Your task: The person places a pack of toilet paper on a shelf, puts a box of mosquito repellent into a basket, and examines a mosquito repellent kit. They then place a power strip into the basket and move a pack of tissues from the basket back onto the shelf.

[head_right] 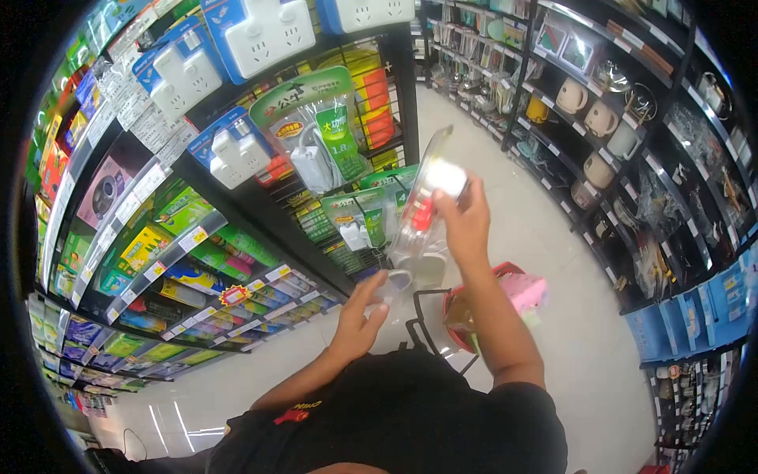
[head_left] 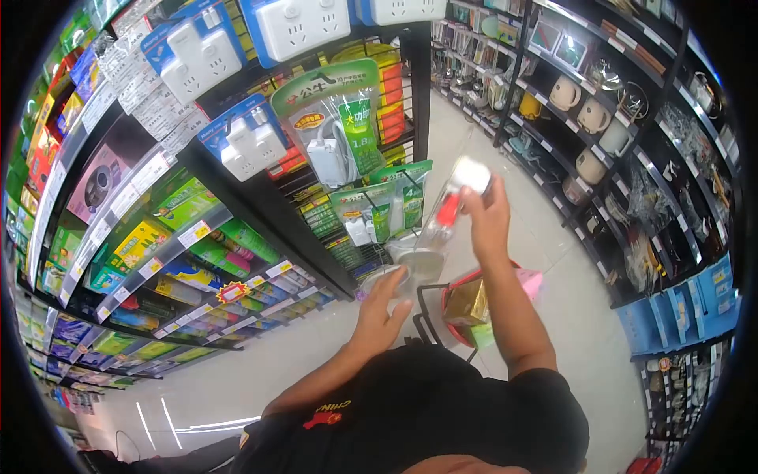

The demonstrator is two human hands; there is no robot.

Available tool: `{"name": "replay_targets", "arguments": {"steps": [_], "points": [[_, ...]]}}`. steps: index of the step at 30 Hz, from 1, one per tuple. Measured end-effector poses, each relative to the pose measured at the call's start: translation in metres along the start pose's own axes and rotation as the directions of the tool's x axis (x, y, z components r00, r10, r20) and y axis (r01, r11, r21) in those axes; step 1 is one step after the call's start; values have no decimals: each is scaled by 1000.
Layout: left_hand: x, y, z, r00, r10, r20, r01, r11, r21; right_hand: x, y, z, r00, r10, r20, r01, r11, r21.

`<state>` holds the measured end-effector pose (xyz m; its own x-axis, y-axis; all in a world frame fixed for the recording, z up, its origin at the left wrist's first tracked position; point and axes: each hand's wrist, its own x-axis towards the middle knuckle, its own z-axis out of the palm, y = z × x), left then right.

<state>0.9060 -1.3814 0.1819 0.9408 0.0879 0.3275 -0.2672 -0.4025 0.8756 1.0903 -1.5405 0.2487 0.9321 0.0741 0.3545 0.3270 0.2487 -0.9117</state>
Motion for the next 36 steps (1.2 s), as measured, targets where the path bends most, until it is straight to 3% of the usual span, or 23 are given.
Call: {"name": "replay_targets", "arguments": {"steps": [5,8,9,12,13,15,18,21,24,27,30,33,36], "points": [[-41,-42,3,949,-303,84,304,953,1,65,-30,-7,993,-120,21,122,988,-92],[-77,-98,2,900,-423,109,412,905,111,92,-36,-6,989,-142,47,140,989,51],[-91,-119,0,885,-454,106,436,886,160,99,-39,-8,992,-113,53,116,991,-60],[-139,-178,-3,813,-582,4,567,793,224,117,-28,0,962,-264,76,274,941,-199],[-153,-193,-7,792,-611,-16,595,765,247,120,-30,1,950,-304,69,308,885,-350],[-179,-220,-17,745,-664,-58,649,702,293,125,-37,6,931,-355,88,359,843,-401],[-223,-265,-29,713,-694,-100,669,630,394,129,-52,15,912,-402,84,387,774,-500],[-239,-267,-44,574,-812,-105,776,500,385,130,-61,22,907,-409,103,388,712,-585],[-256,-289,-53,531,-841,-101,804,462,374,130,-60,24,907,-408,104,374,664,-648],[-265,-311,-52,417,-897,-147,889,369,272,125,-59,23,914,-392,101,352,645,-678],[-261,-313,-51,377,-923,-82,910,352,218,120,-61,21,920,-378,104,336,625,-705],[-274,-353,-50,662,-749,3,647,574,503,118,-67,21,924,-366,112,333,626,-705],[-257,-333,-47,453,-891,-40,858,423,293,116,-77,24,920,-371,130,342,594,-728]]}}
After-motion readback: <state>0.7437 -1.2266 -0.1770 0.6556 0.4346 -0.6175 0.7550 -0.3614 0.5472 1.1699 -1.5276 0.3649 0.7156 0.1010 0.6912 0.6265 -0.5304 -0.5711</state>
